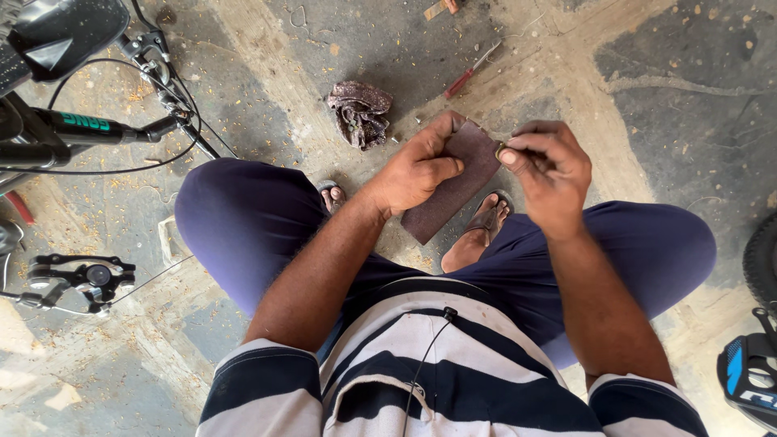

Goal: The person sits on the floor and sands a small metal part using a piece of sandpaper. They hold the part in one hand and rub it against the sandpaper with the other, occasionally flipping the part to sand different sides. The person then uses a green cloth to wipe the part.

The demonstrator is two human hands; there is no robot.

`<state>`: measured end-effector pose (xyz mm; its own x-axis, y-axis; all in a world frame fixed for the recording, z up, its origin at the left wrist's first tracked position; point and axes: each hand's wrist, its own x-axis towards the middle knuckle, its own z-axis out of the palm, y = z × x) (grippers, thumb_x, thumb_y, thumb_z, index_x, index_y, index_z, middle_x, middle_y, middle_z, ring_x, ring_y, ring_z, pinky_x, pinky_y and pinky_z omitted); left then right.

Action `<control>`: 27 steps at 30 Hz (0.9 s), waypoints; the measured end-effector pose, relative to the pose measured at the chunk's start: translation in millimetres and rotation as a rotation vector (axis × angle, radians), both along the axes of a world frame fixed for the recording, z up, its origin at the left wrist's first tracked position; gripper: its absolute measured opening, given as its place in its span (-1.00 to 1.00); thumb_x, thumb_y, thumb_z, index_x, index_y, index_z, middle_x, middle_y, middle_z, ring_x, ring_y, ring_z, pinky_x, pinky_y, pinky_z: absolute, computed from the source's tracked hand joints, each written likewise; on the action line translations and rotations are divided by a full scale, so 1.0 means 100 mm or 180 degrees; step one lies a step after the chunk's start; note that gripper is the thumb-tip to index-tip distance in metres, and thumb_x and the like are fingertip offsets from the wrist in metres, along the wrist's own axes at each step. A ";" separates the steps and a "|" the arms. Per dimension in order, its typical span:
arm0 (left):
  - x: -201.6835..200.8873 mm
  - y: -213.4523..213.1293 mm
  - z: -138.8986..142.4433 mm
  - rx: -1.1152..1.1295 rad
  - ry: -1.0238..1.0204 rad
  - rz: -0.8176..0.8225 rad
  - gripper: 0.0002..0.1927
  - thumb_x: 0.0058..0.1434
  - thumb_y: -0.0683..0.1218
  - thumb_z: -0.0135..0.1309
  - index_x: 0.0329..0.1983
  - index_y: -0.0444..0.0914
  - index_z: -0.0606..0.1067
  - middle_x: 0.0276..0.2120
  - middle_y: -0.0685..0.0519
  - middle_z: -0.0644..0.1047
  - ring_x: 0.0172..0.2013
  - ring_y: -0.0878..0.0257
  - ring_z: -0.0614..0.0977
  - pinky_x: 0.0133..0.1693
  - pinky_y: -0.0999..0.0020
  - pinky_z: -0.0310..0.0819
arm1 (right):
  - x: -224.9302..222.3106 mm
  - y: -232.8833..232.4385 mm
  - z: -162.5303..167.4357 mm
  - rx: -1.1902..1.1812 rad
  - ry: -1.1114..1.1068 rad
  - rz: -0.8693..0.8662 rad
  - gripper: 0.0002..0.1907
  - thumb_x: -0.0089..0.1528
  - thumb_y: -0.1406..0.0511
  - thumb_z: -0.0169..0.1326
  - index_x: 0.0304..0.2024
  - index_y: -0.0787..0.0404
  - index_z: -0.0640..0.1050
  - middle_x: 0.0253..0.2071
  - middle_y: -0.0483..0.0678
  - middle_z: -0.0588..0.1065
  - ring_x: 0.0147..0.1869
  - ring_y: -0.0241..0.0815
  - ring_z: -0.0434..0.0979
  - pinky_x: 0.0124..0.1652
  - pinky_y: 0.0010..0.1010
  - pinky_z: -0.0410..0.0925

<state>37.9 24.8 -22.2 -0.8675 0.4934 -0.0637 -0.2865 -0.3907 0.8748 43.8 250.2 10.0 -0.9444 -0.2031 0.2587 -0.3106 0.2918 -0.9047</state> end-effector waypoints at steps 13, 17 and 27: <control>0.07 0.15 -0.03 0.0126 -0.0446 0.0228 -0.68 0.29 -0.30 0.19 0.09 -0.36 0.44 -0.09 -0.06 0.59 -0.09 0.26 0.61 -0.03 0.36 0.55 | -0.02 0.03 -0.02 0.0017 0.0104 0.0214 -0.74 0.27 0.51 0.31 0.00 0.32 0.60 0.09 0.11 0.53 0.09 -0.20 0.63 0.06 -0.45 0.56; 0.06 0.23 -0.10 0.0480 -0.0567 0.0510 -0.65 0.27 -0.27 0.18 0.08 -0.33 0.39 -0.12 -0.03 0.60 -0.10 0.27 0.62 -0.02 0.36 0.57 | -0.05 0.12 -0.13 -0.0467 -0.0063 0.0184 -0.69 0.31 0.53 0.29 0.09 0.28 0.58 0.09 0.05 0.57 -0.02 -0.28 0.62 -0.04 -0.53 0.54; 0.09 0.26 -0.11 0.0245 -0.0470 0.0814 -0.66 0.30 -0.31 0.06 0.13 -0.32 0.33 -0.11 -0.01 0.56 -0.08 0.30 0.59 -0.04 0.37 0.55 | -0.04 0.18 -0.11 -0.1679 -0.1510 -0.0054 -0.67 0.34 0.50 0.17 0.16 0.28 0.53 0.10 0.04 0.55 0.00 -0.18 0.64 -0.05 -0.42 0.54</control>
<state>46.8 51.2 -33.1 -0.9483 0.2684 -0.1694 -0.2922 -0.5299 0.7961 39.9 268.2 -0.9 -0.9814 -0.1484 -0.1215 0.1527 -0.2211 -0.9632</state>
